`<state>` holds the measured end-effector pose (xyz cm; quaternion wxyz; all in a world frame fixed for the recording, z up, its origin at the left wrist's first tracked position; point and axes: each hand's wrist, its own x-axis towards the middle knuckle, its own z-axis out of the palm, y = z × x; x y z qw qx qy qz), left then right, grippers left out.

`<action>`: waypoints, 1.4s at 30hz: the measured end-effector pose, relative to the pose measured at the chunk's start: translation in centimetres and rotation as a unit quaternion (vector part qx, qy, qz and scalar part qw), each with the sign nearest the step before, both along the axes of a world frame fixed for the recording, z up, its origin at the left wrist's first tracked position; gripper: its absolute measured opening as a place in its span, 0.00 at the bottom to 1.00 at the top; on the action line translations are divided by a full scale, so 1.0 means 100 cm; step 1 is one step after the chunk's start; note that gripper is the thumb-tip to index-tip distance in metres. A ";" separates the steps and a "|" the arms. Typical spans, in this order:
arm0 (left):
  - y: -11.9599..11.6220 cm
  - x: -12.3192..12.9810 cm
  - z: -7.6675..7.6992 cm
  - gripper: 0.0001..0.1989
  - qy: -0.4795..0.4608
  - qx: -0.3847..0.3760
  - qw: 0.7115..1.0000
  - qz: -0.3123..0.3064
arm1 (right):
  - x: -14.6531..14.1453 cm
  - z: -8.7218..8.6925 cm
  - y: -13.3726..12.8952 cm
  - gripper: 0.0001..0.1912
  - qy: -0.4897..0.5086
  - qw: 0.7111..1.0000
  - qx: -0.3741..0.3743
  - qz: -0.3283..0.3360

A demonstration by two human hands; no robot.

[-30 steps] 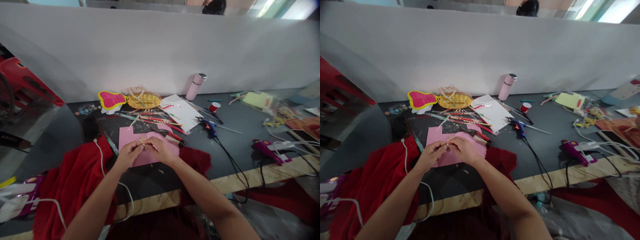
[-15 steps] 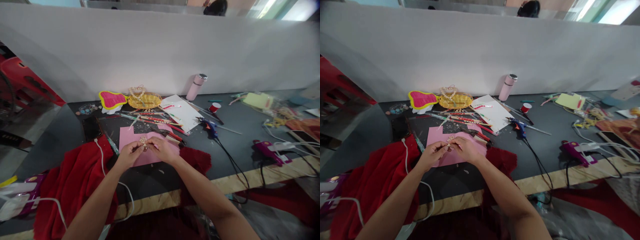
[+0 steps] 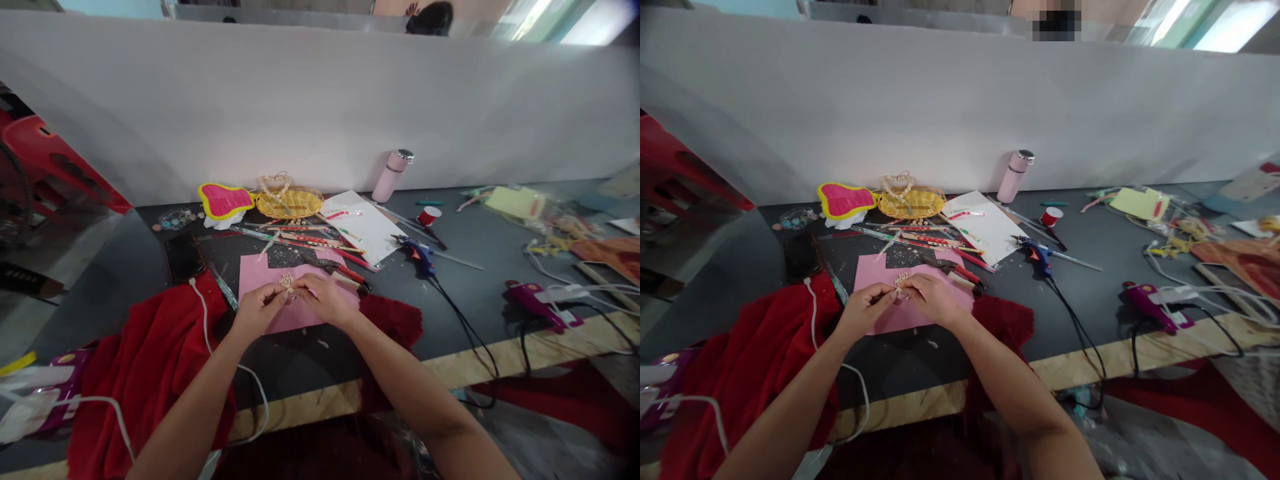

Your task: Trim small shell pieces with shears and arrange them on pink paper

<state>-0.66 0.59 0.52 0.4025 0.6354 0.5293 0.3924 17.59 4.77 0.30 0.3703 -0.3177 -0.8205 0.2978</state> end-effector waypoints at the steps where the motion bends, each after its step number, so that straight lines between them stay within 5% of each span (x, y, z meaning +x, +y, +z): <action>1: 0.000 0.000 0.001 0.12 0.005 0.002 1.000 0.004 | 0.000 0.000 0.000 0.07 0.001 1.000 0.004 -0.002; 27: -0.005 0.006 0.002 0.11 0.038 0.029 0.998 0.036 | 0.000 0.000 -0.002 0.07 -0.004 0.999 0.048 -0.016; 36: -0.003 0.003 0.003 0.13 0.034 0.018 0.995 0.091 | 0.010 -0.016 0.015 0.08 -0.148 0.981 0.103 -0.065; 42: -0.003 0.004 0.002 0.12 0.050 0.021 0.996 0.078 | 0.010 -0.016 0.019 0.12 -0.137 0.983 0.106 -0.068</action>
